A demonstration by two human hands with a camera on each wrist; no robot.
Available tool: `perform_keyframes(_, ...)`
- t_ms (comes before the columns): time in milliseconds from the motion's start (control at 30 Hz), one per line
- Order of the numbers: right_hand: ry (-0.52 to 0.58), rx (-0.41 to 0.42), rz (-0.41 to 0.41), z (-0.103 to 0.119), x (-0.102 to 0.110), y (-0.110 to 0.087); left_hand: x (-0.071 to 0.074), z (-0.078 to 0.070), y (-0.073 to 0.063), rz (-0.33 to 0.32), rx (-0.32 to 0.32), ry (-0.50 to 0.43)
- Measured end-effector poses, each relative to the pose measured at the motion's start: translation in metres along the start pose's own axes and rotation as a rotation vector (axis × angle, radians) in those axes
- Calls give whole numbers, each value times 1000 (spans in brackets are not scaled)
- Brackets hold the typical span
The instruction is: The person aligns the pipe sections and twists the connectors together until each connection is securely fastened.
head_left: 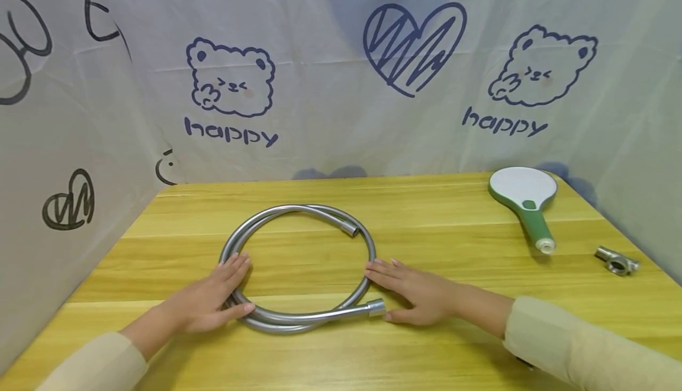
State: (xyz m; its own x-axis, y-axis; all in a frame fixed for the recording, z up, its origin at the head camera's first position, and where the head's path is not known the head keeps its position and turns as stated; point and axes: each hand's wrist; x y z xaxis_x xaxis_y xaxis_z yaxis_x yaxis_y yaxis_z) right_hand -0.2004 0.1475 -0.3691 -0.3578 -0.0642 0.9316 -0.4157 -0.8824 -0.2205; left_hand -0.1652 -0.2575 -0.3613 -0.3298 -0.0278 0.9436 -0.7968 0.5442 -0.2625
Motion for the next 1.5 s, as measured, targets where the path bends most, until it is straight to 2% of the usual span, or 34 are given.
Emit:
perform_keyframes(400, 8, -18, -2, -1, -4, -8, -1, -8, 3, 18, -6, -16)
perform_keyframes(733, 9, -31, -20, 0, -5, -17, -2, -12, 9, 0, -27, 17)
perform_keyframes(1100, -4, -14, -64, -4, -10, -25, -2, -17, 16, 27, -27, 6)
perform_keyframes(1500, -7, -25, -63, -5, -11, -27, -1, -17, 18, 48, -36, -1)
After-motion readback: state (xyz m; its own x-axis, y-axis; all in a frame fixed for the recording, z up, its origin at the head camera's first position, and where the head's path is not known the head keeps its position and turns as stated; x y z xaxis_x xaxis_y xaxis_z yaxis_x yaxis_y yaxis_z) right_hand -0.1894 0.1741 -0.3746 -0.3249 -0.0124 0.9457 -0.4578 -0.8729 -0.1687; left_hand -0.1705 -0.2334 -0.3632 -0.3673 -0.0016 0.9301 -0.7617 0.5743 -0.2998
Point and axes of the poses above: each hand's wrist, its own y-axis towards the middle knuckle, its own x-axis out of the back of the hand, z = x × y, and after that the axes turned 15 degrees about z, right-handed
